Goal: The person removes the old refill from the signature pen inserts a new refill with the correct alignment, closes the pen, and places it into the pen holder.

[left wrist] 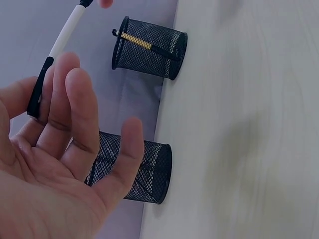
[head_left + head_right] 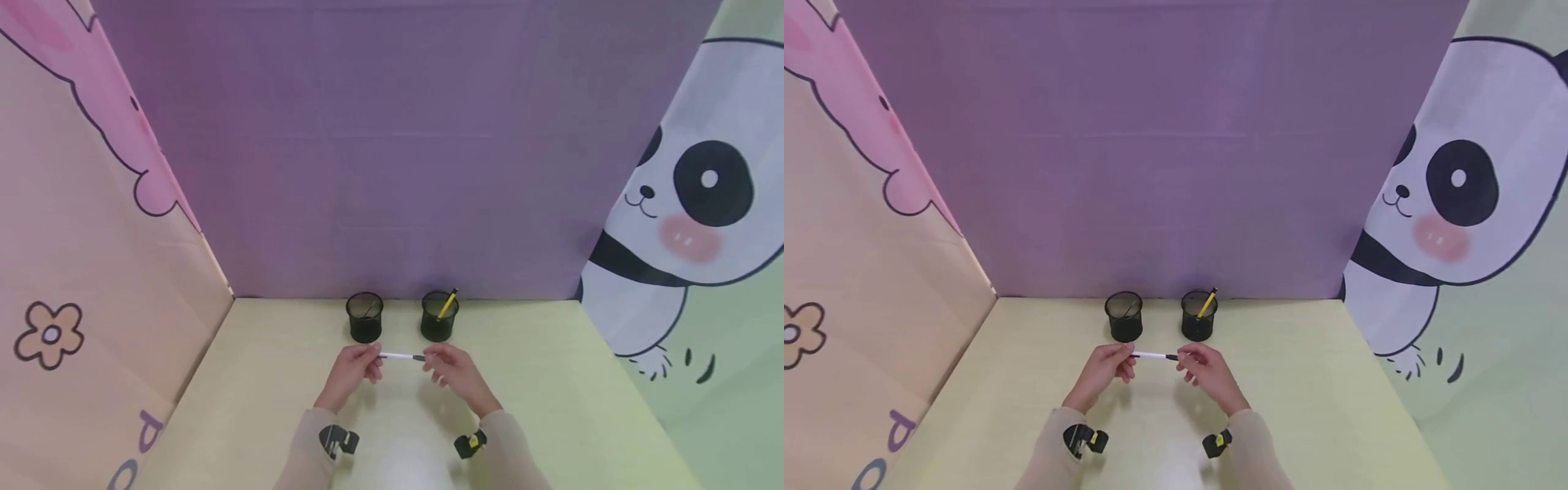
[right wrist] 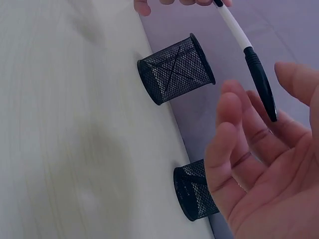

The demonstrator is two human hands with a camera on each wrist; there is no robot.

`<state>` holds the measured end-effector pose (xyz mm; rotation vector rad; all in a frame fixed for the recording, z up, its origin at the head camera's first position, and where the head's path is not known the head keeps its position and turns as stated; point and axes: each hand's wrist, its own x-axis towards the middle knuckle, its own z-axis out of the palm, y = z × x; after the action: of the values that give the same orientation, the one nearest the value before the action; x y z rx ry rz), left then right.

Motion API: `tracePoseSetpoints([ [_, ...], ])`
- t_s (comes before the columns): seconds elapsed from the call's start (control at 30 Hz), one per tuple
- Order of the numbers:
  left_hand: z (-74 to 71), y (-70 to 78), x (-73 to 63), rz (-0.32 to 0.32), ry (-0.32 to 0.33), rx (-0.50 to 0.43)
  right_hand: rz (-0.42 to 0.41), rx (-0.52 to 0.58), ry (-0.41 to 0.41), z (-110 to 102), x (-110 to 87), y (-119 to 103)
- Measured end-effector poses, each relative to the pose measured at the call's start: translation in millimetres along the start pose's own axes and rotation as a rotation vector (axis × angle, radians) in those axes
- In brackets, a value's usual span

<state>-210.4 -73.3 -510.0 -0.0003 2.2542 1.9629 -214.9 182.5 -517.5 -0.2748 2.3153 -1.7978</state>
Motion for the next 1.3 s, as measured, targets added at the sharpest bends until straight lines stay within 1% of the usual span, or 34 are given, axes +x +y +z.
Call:
tracePoseSetpoints([
  [0.17, 2.8, 0.7, 0.7, 0.008, -0.011, 0.011, -0.026, -0.069, -0.078, -2.0, 4.1, -2.6],
  [0.37, 5.3, 1.7, -0.6, 0.004, -0.036, 0.016, -0.037, -0.134, -0.124, -4.7, 8.3, -3.9],
  [0.53, 3.8, -0.5, 0.0, -0.004, -0.048, 0.020, -0.042, -0.141, -0.147, -6.4, 9.9, -4.0],
  [0.73, 1.3, -1.9, 1.3, -0.018, -0.038, 0.021, -0.047, -0.125, -0.141, -6.4, 11.0, -2.0],
  [0.83, 0.7, -2.0, 1.3, -0.019, -0.045, 0.026, -0.055, -0.139, -0.146, -6.2, 10.5, -2.9],
  [0.97, -0.4, -1.5, 0.3, -0.017, -0.048, 0.027, -0.070, -0.178, -0.186, -6.1, 9.6, -4.9],
  [1.13, -3.3, -2.2, -1.0, -0.014, -0.049, 0.021, -0.076, -0.172, -0.251, -4.9, 8.8, -6.9],
  [1.3, -6.2, -2.5, -2.4, -0.010, -0.048, 0.013, -0.069, -0.192, -0.251, -3.8, 8.7, -6.9],
])
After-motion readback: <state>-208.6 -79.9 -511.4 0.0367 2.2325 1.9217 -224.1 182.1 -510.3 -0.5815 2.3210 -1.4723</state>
